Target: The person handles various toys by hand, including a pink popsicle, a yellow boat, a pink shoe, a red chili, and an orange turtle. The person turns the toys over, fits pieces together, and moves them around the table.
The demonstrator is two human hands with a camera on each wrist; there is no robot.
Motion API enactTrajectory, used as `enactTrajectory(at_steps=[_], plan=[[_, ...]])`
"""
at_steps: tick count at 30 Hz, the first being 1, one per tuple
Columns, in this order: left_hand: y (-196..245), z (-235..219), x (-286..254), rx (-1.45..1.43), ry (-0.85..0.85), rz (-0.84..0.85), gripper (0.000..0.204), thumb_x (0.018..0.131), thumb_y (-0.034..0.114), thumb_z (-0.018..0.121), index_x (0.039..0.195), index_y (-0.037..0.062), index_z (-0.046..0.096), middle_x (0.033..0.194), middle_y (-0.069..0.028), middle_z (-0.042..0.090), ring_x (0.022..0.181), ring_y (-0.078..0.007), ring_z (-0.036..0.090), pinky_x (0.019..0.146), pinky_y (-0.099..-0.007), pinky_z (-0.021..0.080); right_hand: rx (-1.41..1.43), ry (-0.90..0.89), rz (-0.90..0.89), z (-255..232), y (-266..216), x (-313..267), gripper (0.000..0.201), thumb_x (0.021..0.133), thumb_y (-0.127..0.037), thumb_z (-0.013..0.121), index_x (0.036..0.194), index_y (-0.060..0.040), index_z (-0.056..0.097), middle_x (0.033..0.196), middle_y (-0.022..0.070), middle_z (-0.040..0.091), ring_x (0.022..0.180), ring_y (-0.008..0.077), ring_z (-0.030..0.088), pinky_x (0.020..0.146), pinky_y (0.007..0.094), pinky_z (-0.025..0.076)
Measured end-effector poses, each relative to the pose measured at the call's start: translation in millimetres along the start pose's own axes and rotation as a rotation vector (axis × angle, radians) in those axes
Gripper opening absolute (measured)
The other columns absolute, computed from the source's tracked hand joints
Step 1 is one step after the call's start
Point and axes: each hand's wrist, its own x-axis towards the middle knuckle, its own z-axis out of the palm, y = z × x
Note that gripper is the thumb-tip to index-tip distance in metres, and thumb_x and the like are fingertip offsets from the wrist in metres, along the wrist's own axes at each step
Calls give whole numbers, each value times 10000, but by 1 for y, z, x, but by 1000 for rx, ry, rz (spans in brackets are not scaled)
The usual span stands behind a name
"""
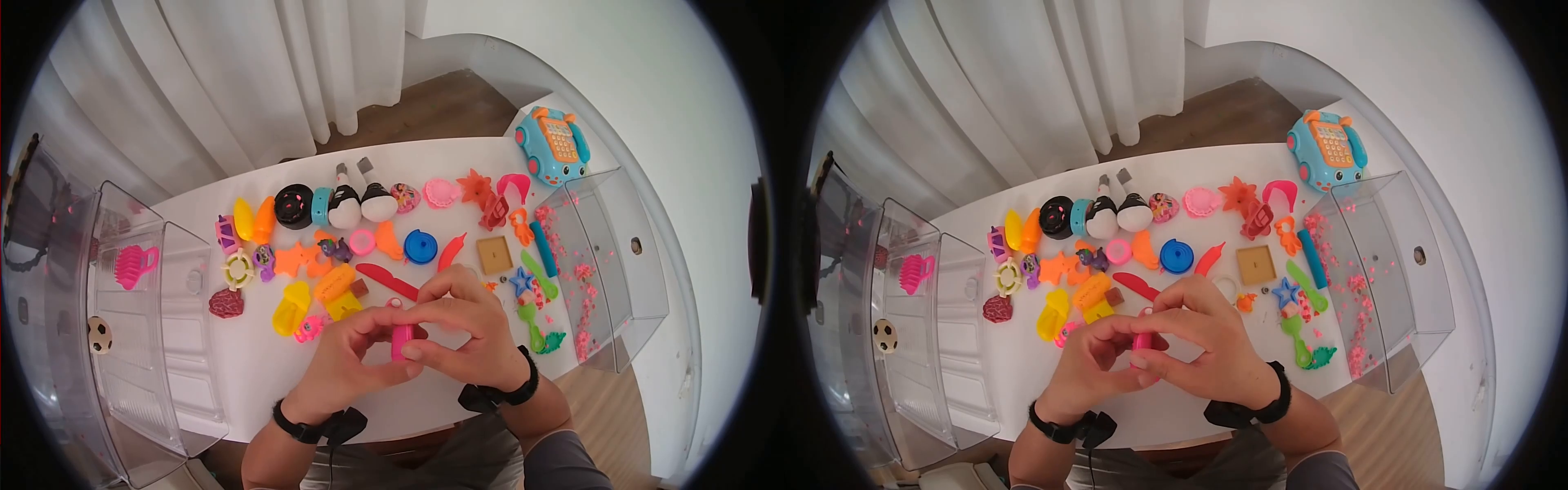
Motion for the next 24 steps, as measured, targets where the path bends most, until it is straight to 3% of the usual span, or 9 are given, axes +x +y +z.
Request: enactTrajectory(at_steps=[5,10,12,24], plan=[[1,0,-2,107,32,39,506,816,-30,825,1291,10,654,1180,-82,713,1119,-170,674,1031,-356,524,-1,-83,36,-5,-6,7,347,754,-89,866,1094,-83,796,974,53,654,924,209,604,792,337,501],[-1,2,-1,187,38,63,507,819,16,854,1286,21,657,1182,-61,715,1113,-149,669,1022,-338,517,17,-64,23,0,-1,6,289,781,-47,835,1066,-73,797,832,54,694,774,207,607,697,319,489],[-2,2,-2,193,55,56,506,810,135,889,1260,39,678,1132,-29,715,1043,-128,660,969,-300,526,15,-75,22,-1,0,5,279,786,-41,830,1062,-69,795,825,52,697,763,204,609,679,318,485],[-1,3,0,190,46,25,479,825,140,873,1252,41,678,1171,-37,716,1057,-127,657,966,-300,520,47,-130,133,-2,0,4,201,849,-74,805,1044,-51,766,836,52,708,722,171,627,649,293,484]])
